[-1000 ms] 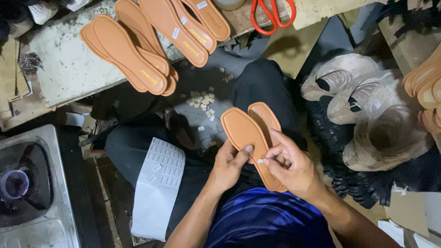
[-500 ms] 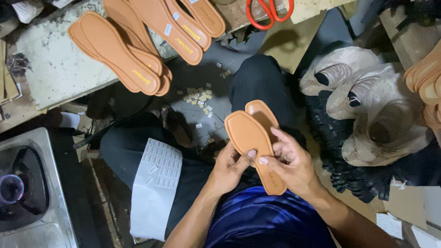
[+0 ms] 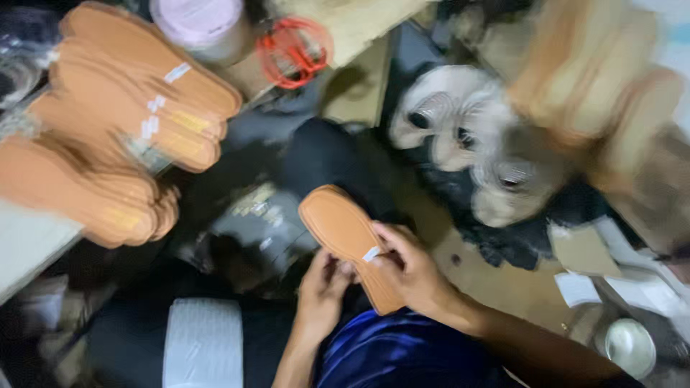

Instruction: The person sits on the floor and peels small white labels one at a time from a backing sheet, pressing each label onto the heel of a shoe insole. They place each labeled insole onto a growing stack on the workbench and pair the insoles into sets.

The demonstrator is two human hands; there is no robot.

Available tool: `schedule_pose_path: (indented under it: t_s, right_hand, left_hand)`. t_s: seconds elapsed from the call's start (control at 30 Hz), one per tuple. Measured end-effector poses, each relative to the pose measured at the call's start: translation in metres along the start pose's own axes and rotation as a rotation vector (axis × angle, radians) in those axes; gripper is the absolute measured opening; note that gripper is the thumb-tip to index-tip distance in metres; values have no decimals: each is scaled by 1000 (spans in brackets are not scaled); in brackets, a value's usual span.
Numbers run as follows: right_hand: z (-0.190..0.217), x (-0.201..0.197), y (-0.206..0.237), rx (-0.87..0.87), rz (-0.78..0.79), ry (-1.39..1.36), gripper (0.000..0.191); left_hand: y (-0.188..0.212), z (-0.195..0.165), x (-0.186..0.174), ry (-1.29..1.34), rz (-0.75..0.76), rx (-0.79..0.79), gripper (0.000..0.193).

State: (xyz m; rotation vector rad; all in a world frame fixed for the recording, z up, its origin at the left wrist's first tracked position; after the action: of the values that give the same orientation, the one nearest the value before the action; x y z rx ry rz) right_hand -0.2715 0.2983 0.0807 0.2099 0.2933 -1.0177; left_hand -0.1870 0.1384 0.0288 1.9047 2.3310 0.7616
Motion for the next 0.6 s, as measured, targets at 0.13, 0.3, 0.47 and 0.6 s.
schedule_pose_path:
  t_s: [0.13,0.3,0.47,0.6]
  right_hand:
    - [-15,-45,18,27,-163,-261,53]
    - [-19,-237,42,-112,-726,29,52]
    - [-12,-381,83,-305,-1011,293,36]
    - [-36,-418,97,274,-1120,562,44]
  left_hand:
    - [14,7,6,108,64,-94,47]
    - [16,22,-2,93,45,-117,52]
    - [6,35,-5,99,32,-115,52]
    - [5,43,-5,89,10,-148,48]
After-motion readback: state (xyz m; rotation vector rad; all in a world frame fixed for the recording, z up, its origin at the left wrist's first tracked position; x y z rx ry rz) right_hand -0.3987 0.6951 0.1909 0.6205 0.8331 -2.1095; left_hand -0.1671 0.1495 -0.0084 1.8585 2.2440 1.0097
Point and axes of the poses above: each hand's wrist, its own y-axis away from the middle knuckle, its own x-axis out of the palm, z = x × y, the point moved 5 cm from there along -y, towards the middle knuckle, and after that the axes turned 6 degrees about -x, right-handed, at the moved point
